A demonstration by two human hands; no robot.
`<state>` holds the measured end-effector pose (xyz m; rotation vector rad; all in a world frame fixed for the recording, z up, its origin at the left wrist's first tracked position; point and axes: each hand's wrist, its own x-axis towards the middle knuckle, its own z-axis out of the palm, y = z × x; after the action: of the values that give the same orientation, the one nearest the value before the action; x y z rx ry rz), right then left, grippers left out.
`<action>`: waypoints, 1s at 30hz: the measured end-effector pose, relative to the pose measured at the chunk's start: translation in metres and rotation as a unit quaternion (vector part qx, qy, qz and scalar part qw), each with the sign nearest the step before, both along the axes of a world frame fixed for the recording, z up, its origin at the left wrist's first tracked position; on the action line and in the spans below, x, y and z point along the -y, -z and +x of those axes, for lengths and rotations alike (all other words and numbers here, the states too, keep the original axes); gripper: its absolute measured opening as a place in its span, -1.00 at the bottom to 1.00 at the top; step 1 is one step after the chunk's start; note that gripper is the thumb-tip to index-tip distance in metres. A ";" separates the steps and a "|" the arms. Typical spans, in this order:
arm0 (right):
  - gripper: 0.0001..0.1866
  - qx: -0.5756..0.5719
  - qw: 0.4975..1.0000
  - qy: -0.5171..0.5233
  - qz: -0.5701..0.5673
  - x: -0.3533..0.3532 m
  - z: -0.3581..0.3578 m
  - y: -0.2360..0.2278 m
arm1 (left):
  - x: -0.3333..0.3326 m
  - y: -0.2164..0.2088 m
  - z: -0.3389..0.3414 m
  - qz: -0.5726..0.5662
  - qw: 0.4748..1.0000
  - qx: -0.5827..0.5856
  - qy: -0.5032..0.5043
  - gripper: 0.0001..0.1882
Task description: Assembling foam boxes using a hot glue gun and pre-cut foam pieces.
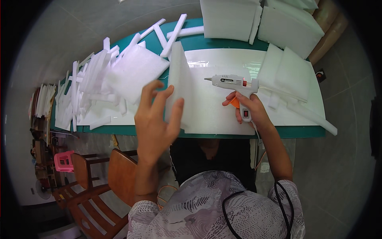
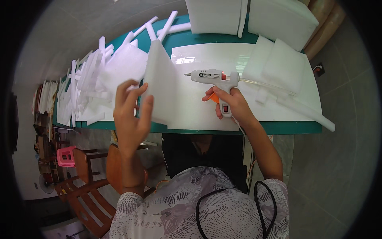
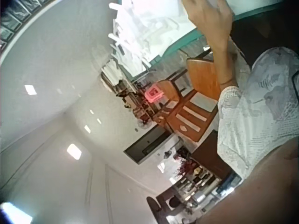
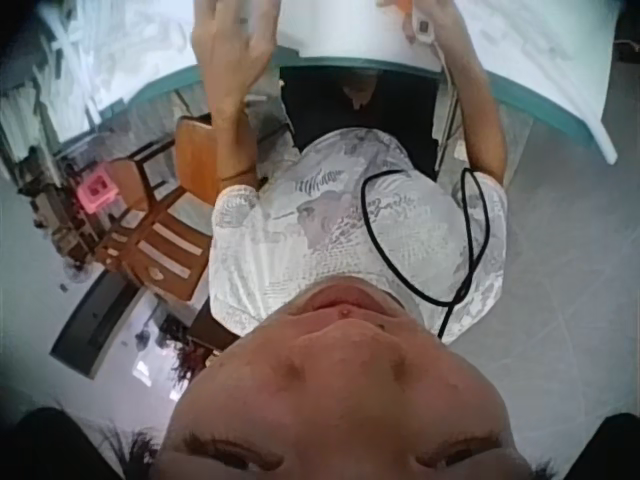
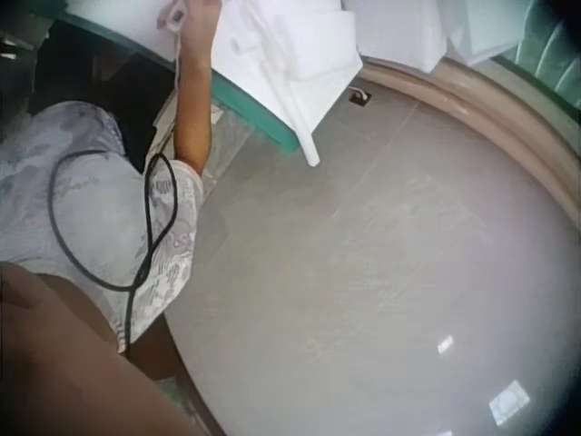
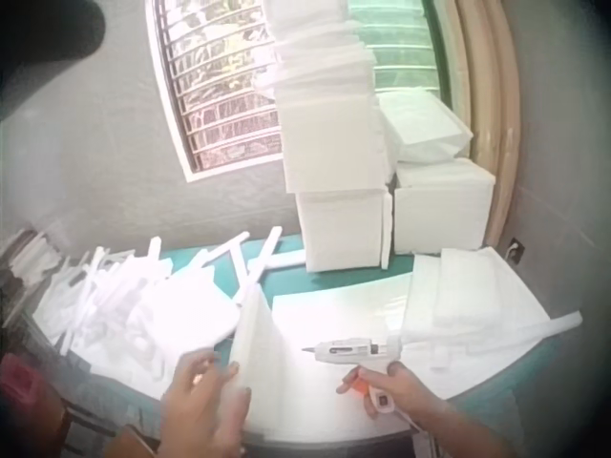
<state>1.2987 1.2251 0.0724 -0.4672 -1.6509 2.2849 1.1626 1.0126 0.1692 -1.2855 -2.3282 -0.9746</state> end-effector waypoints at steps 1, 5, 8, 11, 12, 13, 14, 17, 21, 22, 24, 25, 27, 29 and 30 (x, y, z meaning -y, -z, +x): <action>-0.61 0.008 1.000 0.000 -0.001 0.000 0.001 0.001 | -0.004 -0.001 -0.011 0.027 0.999 0.004 0.033 -0.81; -0.61 0.003 1.000 -0.009 0.001 0.003 -0.002 -0.002 | -0.011 -0.013 -0.051 0.040 0.985 0.087 0.146 -0.81; -0.61 0.001 1.000 -0.008 -0.012 0.002 -0.001 0.000 | -0.017 -0.015 -0.067 0.013 0.985 0.091 0.144 -0.86; -0.61 0.002 1.000 -0.004 -0.005 0.001 -0.001 0.000 | -0.031 -0.007 -0.074 -0.003 0.983 0.088 0.159 -0.85; -0.61 0.001 1.000 -0.003 -0.007 0.000 0.000 0.001 | -0.034 -0.003 -0.074 -0.002 0.983 0.091 0.160 -0.85; -0.61 0.001 1.000 -0.003 -0.009 -0.001 0.001 0.002 | -0.038 0.001 -0.073 -0.002 0.980 0.074 0.186 -0.73; -0.61 0.004 1.000 -0.006 -0.011 0.001 -0.001 0.000 | -0.037 0.002 -0.073 -0.006 0.977 0.056 0.208 -0.60; -0.62 0.015 1.000 -0.003 -0.010 0.003 -0.004 -0.005 | -0.036 0.003 -0.081 -0.065 0.966 0.093 0.233 -0.42; -0.62 0.012 1.000 -0.002 -0.004 0.001 -0.002 -0.003 | -0.040 0.006 -0.082 -0.096 0.964 0.087 0.232 -0.38; -0.62 0.011 1.000 0.009 -0.002 0.001 -0.002 -0.004 | -0.040 0.007 -0.081 -0.097 0.966 0.083 0.224 -0.38; -0.61 0.017 1.000 0.003 -0.006 0.003 -0.003 -0.002 | -0.037 0.008 -0.083 -0.101 0.968 0.081 0.214 -0.39; -0.61 0.020 1.000 0.000 -0.008 0.004 -0.004 -0.001 | -0.036 0.009 -0.085 -0.100 0.969 0.075 0.215 -0.39; -0.61 0.019 1.000 0.000 -0.009 0.003 -0.003 -0.001 | -0.036 0.011 -0.083 -0.098 0.968 0.078 0.216 -0.40; -0.61 0.017 1.000 -0.001 -0.010 0.002 -0.002 -0.001 | -0.039 0.012 -0.082 -0.100 0.969 0.071 0.217 -0.40; -0.61 0.011 1.000 0.001 -0.010 0.001 -0.001 -0.001 | -0.041 0.012 -0.081 -0.101 0.969 0.074 0.215 -0.40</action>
<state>1.2978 1.2238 0.0734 -0.5005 -1.6393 2.3043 1.0814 1.0533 0.1571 -1.9187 -2.3560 -1.0056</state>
